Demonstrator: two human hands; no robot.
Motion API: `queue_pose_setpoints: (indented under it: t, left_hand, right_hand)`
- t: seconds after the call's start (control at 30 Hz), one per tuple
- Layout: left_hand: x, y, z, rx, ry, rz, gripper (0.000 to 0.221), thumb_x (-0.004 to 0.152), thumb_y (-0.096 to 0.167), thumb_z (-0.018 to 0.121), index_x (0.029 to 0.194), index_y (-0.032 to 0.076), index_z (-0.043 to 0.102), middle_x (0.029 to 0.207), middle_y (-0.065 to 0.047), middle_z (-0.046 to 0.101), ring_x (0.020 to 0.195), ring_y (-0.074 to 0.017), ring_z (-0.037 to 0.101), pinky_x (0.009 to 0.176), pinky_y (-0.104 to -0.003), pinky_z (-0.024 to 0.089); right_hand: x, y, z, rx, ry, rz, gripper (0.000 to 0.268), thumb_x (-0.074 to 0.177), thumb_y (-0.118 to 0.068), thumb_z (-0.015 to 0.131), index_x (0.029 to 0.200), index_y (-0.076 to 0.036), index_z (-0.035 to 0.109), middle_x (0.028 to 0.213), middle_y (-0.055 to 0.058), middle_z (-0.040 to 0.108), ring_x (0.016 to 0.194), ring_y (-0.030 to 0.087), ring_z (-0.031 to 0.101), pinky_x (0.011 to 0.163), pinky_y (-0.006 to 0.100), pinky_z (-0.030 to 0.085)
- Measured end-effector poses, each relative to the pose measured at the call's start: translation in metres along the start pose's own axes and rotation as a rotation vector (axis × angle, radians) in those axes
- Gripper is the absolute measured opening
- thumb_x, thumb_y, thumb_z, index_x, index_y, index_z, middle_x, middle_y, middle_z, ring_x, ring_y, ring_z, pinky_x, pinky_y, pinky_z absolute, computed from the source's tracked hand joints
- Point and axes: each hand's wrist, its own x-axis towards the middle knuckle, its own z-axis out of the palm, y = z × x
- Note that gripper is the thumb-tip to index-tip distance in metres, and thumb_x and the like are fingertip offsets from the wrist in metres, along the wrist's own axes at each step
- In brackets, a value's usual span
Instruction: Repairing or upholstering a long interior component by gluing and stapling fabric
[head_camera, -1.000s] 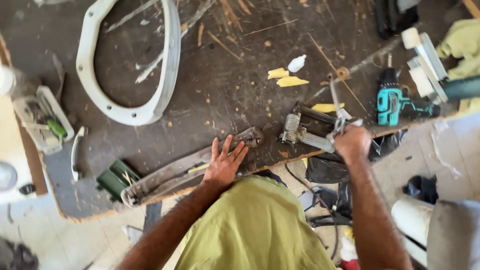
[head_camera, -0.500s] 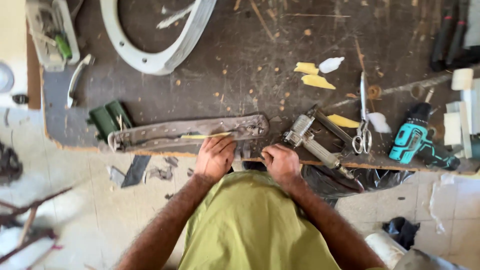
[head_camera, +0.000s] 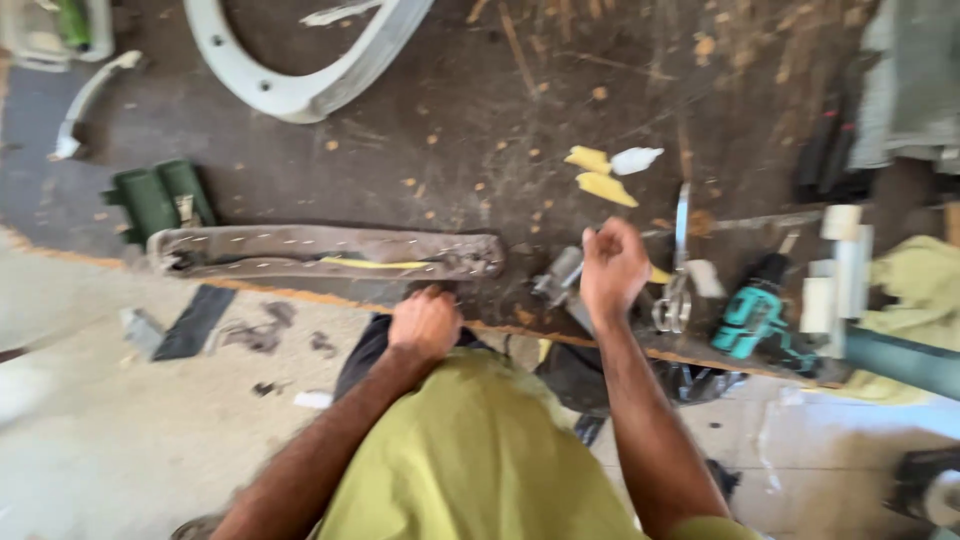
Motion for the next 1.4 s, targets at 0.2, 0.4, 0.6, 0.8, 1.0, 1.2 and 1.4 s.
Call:
queue_pose_setpoints:
  t: [0.2, 0.4, 0.6, 0.8, 1.0, 1.2, 1.4]
  left_hand:
    - [-0.02, -0.014, -0.043, -0.339, -0.087, -0.057, 0.027, 0.086, 0.042, 0.059, 0.092, 0.02, 0.072, 0.091, -0.008, 0.072, 0.091, -0.0339, 0.075, 0.077, -0.048, 0.061]
    - [-0.072, -0.039, -0.098, -0.883, 0.042, -0.291, 0.008, 0.081, 0.027, 0.075, 0.085, 0.02, 0.075, 0.064, 0.001, 0.077, 0.064, -0.0176, 0.077, 0.065, -0.031, 0.059]
    - [-0.1, -0.048, -0.108, -1.559, 0.162, -0.443, 0.023, 0.084, -0.006, 0.075, 0.103, -0.012, 0.064, 0.087, -0.027, 0.074, 0.067, -0.03, 0.077, 0.056, -0.031, 0.067]
    - [-0.106, -0.05, -0.09, -1.67, 0.255, -0.442, 0.019, 0.082, -0.006, 0.078, 0.098, -0.01, 0.07, 0.083, -0.024, 0.075, 0.065, -0.0246, 0.077, 0.056, -0.027, 0.066]
    - [-0.11, -0.051, -0.072, -1.688, 0.284, -0.45, 0.017, 0.08, -0.006, 0.08, 0.096, -0.009, 0.073, 0.078, -0.024, 0.075, 0.062, -0.025, 0.076, 0.054, -0.029, 0.066]
    - [-0.124, -0.056, -0.065, -1.623, 0.26, -0.465, 0.016, 0.08, 0.001, 0.082, 0.095, -0.003, 0.076, 0.07, -0.018, 0.075, 0.055, -0.0207, 0.073, 0.05, -0.027, 0.063]
    - [-0.131, -0.061, -0.065, -1.578, 0.248, -0.436, 0.014, 0.08, 0.0, 0.081, 0.093, -0.002, 0.077, 0.069, -0.015, 0.076, 0.056, -0.0191, 0.074, 0.05, -0.026, 0.062]
  right_hand:
    - [0.098, 0.053, 0.044, 0.16, 0.134, -0.105, 0.061, 0.071, -0.005, 0.093, 0.123, 0.001, 0.062, 0.106, 0.022, 0.062, 0.09, 0.038, 0.073, 0.076, 0.044, 0.065]
    - [0.127, 0.055, 0.059, -0.041, -0.018, -0.175, 0.027, 0.079, -0.027, 0.09, 0.092, -0.01, 0.074, 0.083, 0.013, 0.072, 0.088, 0.038, 0.072, 0.079, 0.045, 0.054]
    - [0.062, -0.06, -0.002, 0.009, -0.816, -0.085, 0.036, 0.095, -0.023, 0.073, 0.126, -0.006, 0.067, 0.096, 0.022, 0.074, 0.09, 0.035, 0.074, 0.083, 0.047, 0.056]
    - [0.036, -0.098, 0.003, 0.038, -0.952, -0.332, 0.049, 0.086, -0.022, 0.083, 0.134, -0.021, 0.071, 0.099, 0.015, 0.076, 0.084, 0.027, 0.076, 0.075, 0.038, 0.058]
    - [0.029, -0.12, 0.009, 0.047, -0.881, -0.5, 0.033, 0.073, -0.015, 0.092, 0.103, -0.014, 0.079, 0.094, 0.008, 0.076, 0.093, 0.029, 0.074, 0.08, 0.036, 0.058]
    - [0.025, -0.115, 0.025, 0.064, -0.865, -0.697, 0.027, 0.079, -0.023, 0.09, 0.102, -0.015, 0.077, 0.092, 0.004, 0.074, 0.092, 0.029, 0.073, 0.082, 0.038, 0.057]
    - [0.01, -0.117, 0.034, -0.001, -0.812, -0.793, 0.026, 0.083, -0.019, 0.086, 0.104, -0.01, 0.073, 0.091, 0.011, 0.071, 0.09, 0.038, 0.071, 0.081, 0.047, 0.057]
